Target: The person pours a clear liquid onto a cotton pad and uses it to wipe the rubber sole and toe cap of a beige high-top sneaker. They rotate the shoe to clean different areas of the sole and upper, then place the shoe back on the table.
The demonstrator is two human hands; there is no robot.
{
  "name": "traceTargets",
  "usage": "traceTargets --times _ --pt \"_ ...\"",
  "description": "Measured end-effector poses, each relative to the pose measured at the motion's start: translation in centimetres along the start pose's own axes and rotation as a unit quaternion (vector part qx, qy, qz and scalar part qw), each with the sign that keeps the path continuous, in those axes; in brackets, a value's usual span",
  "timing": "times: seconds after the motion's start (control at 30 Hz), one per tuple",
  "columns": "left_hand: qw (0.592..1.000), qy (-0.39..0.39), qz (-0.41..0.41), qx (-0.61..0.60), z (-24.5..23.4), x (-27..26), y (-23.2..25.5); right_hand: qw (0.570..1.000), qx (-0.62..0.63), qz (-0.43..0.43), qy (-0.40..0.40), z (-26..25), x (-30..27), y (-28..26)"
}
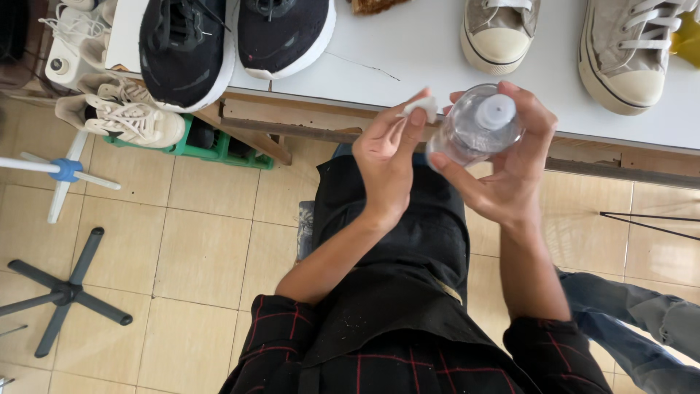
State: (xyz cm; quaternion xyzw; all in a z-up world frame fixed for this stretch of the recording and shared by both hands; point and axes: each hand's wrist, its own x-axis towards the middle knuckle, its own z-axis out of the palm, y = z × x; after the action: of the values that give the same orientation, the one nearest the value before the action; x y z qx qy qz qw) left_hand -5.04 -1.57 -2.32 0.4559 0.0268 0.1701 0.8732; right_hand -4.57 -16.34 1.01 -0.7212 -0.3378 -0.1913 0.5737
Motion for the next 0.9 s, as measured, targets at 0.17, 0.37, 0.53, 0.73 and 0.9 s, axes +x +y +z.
traceTargets --times 0.17,0.37,0.53,0.73,0.9 --pt "0.996 0.013 0.025 0.079 -1.2 1.1 1.2 0.956 -0.269 0.006 -0.115 -2.0 0.2 -0.9" --pt "0.990 -0.059 -0.019 0.124 -2.2 2.2 2.5 0.897 -0.416 -0.048 -0.138 -2.6 1.1 -1.7" --pt "0.983 -0.100 -0.028 0.152 -2.9 2.1 3.1 0.838 -0.518 -0.069 -0.157 -3.6 2.0 -3.0" --pt "0.898 -0.181 0.168 0.365 -1.6 0.9 4.8 0.759 -0.623 -0.120 -0.143 -3.9 2.3 -3.7" --pt "0.875 -0.192 0.169 0.412 -1.8 1.0 2.8 0.725 -0.659 -0.161 -0.117 -4.1 1.8 -2.9"
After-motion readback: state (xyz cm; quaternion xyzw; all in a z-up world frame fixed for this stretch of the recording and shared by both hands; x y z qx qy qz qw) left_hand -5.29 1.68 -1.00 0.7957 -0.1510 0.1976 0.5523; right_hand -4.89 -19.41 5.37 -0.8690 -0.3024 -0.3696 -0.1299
